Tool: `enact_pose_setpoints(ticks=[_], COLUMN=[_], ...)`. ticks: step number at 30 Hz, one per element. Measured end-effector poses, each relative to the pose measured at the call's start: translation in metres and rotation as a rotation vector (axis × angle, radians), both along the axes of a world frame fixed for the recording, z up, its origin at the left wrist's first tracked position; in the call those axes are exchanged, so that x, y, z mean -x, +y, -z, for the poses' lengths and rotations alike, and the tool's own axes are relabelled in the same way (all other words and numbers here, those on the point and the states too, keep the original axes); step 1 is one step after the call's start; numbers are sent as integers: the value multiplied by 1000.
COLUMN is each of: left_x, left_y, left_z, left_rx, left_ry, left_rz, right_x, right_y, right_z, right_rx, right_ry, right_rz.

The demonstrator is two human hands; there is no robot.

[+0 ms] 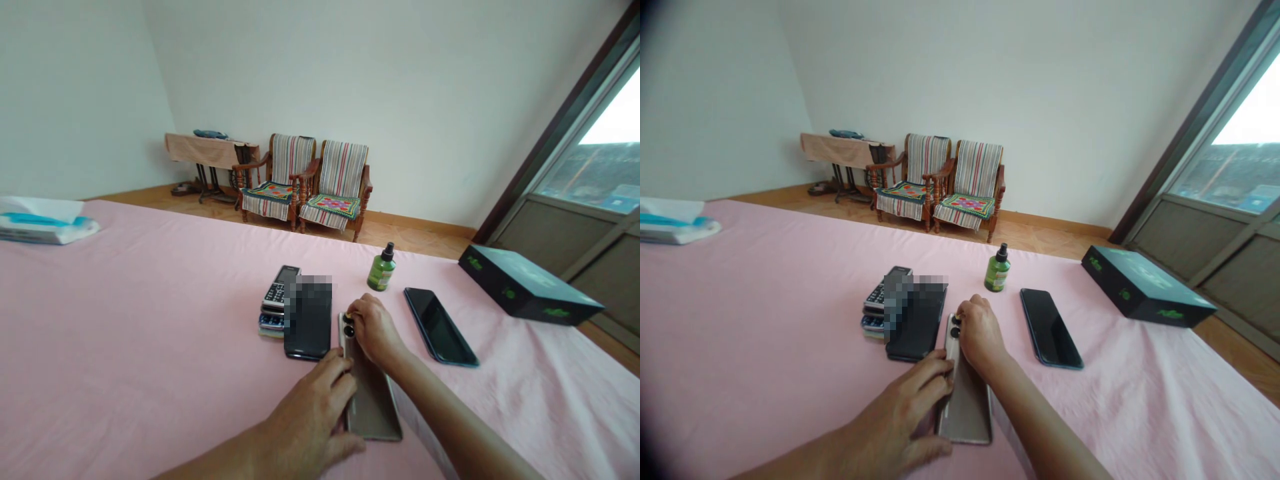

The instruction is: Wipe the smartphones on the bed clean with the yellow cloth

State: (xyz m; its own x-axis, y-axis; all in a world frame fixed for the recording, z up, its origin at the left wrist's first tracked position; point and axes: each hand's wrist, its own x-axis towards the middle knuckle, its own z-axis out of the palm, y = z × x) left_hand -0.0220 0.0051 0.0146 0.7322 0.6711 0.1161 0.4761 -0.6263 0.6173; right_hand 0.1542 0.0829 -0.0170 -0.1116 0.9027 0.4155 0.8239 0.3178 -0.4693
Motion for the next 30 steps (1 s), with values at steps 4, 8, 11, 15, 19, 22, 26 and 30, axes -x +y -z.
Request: enact_pose_setpoints(ticks=[4, 8, 11, 15, 19, 22, 26, 30], left_x=[1, 1, 1, 0, 0, 0, 0, 1], left_y=[1, -1, -1, -1, 0, 0, -1, -1], left_z=[2, 4, 4, 2, 3, 2, -1, 0], left_rx=[18, 21, 25, 38, 39, 37, 46, 32], left_ry=[-27, -43, -42, -29, -20, -22, -4, -23], left_rz=[-1, -3, -4, -12, -6, 4, -5, -6], right_x=[5, -3, -7, -1, 1, -2, 0, 1], right_y=[2, 3, 2, -1, -2, 0, 0, 1], right_z=[-3, -5, -6, -7, -9, -11, -10, -8], right_rx=[6, 17, 16, 2, 18, 34, 31, 33], right_ry=[-15, -32, -42, -40, -28, -17, -7, -1], right_rz=[-17, -34, -32, -53, -96, -86, -86, -111])
